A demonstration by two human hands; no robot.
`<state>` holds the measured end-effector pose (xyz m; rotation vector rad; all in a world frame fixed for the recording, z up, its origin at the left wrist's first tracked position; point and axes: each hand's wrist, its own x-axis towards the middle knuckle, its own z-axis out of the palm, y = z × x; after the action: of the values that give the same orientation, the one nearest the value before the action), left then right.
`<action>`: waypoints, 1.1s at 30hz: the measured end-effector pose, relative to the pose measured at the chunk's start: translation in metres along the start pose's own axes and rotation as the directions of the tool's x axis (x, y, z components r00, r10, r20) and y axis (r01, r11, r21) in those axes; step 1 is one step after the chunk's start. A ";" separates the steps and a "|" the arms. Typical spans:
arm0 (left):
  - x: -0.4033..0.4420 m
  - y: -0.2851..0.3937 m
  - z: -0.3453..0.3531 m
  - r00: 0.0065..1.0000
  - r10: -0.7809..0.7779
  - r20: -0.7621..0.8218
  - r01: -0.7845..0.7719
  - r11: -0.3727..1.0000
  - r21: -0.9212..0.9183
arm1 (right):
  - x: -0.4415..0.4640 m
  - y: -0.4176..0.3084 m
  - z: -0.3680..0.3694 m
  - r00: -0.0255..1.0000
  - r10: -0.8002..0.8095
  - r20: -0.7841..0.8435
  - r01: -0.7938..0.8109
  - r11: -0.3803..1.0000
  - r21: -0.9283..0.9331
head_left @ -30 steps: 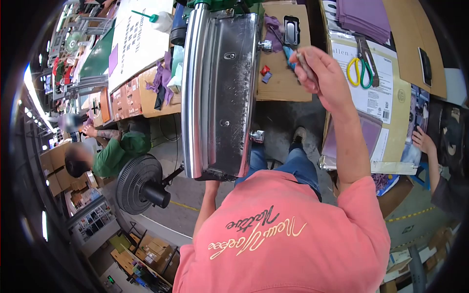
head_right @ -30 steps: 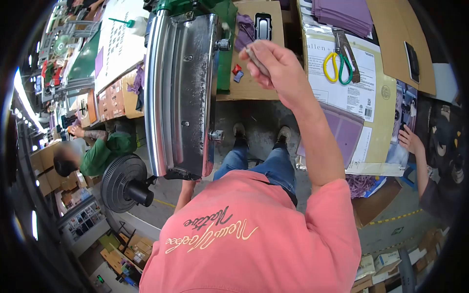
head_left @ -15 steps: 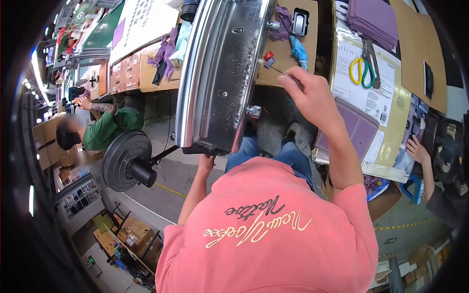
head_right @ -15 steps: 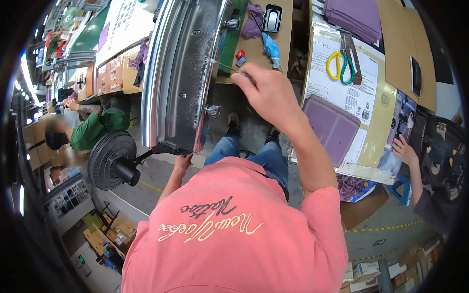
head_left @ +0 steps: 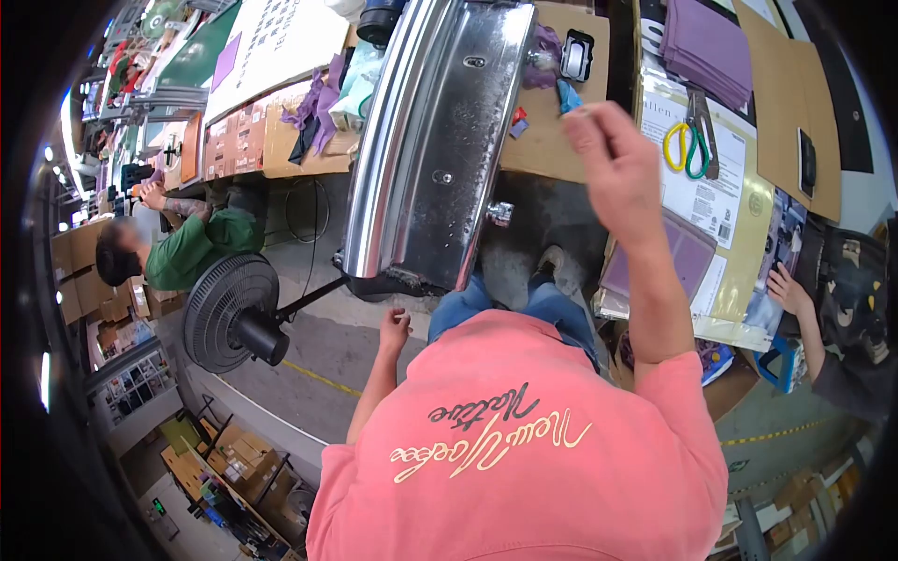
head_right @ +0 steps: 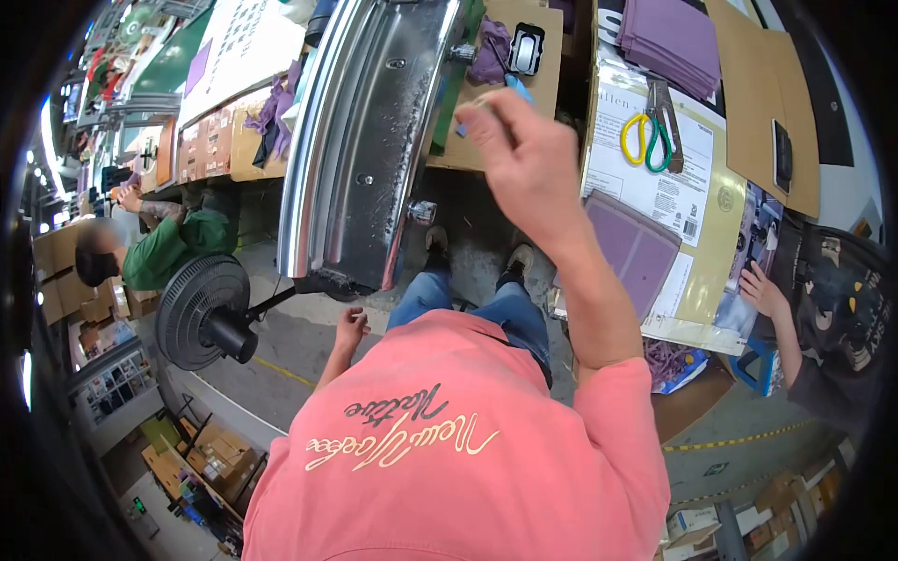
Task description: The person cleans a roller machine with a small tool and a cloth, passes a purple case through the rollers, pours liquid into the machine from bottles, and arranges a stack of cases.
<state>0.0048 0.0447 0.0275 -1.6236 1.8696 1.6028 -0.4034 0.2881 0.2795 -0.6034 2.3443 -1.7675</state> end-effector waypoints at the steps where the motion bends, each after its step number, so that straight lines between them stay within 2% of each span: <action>1: 0.000 -0.004 -0.004 1.000 -0.019 -0.004 0.019 1.000 -0.001 | -0.003 0.001 0.001 1.000 0.010 0.011 -0.010 1.000 -0.002; 5: 0.007 -0.009 -0.008 0.999 -0.039 -0.011 0.039 0.999 0.000 | 0.004 0.011 0.000 0.990 -0.001 0.141 0.052 0.933 -0.355; 6: 0.008 -0.010 -0.008 0.999 -0.043 -0.012 0.043 0.999 -0.001 | 0.005 0.013 0.002 0.990 -0.001 0.141 0.052 0.932 -0.358; 10: 0.017 -0.013 -0.006 0.997 -0.071 -0.028 0.071 0.997 0.002 | 0.004 0.023 0.019 0.974 -0.171 0.146 0.224 0.779 -0.585; 11: 0.016 -0.012 -0.007 0.997 -0.071 -0.028 0.072 0.997 0.002 | 0.003 0.021 0.019 0.975 -0.170 0.146 0.224 0.779 -0.585; 15: 0.015 -0.003 -0.008 0.997 -0.074 -0.025 0.074 0.997 0.005 | -0.001 0.005 0.011 0.989 -0.033 0.146 0.078 0.947 -0.311; 20: 0.011 -0.003 -0.008 0.996 -0.089 -0.019 0.090 0.996 0.017 | -0.008 0.004 0.009 0.972 -0.196 0.131 0.234 0.869 -0.436; 26: 0.009 -0.005 -0.010 0.995 -0.099 -0.023 0.100 0.995 0.028 | -0.017 0.014 0.018 0.966 -0.189 0.174 0.256 0.773 -0.581; 28: 0.018 -0.002 -0.010 0.997 -0.079 -0.014 0.079 0.997 0.013 | -0.018 0.005 0.008 0.993 -0.086 0.078 0.111 0.910 -0.400; 30: 0.014 -0.010 -0.012 0.996 -0.084 -0.013 0.084 0.996 -0.009 | -0.022 0.000 0.004 0.998 0.047 0.033 -0.040 0.982 -0.183; 31: 0.008 -0.014 -0.014 0.995 -0.094 -0.013 0.094 0.996 -0.003 | -0.026 0.004 0.006 0.998 0.059 0.036 -0.051 0.982 -0.181; 33: 0.013 -0.008 -0.011 0.996 -0.091 -0.003 0.091 0.996 -0.011 | -0.022 0.022 0.012 0.997 -0.051 0.065 0.070 0.941 -0.332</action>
<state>0.0113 0.0296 0.0175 -1.6917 1.7642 1.5761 -0.3841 0.2912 0.2519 -0.7666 2.6329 -1.3594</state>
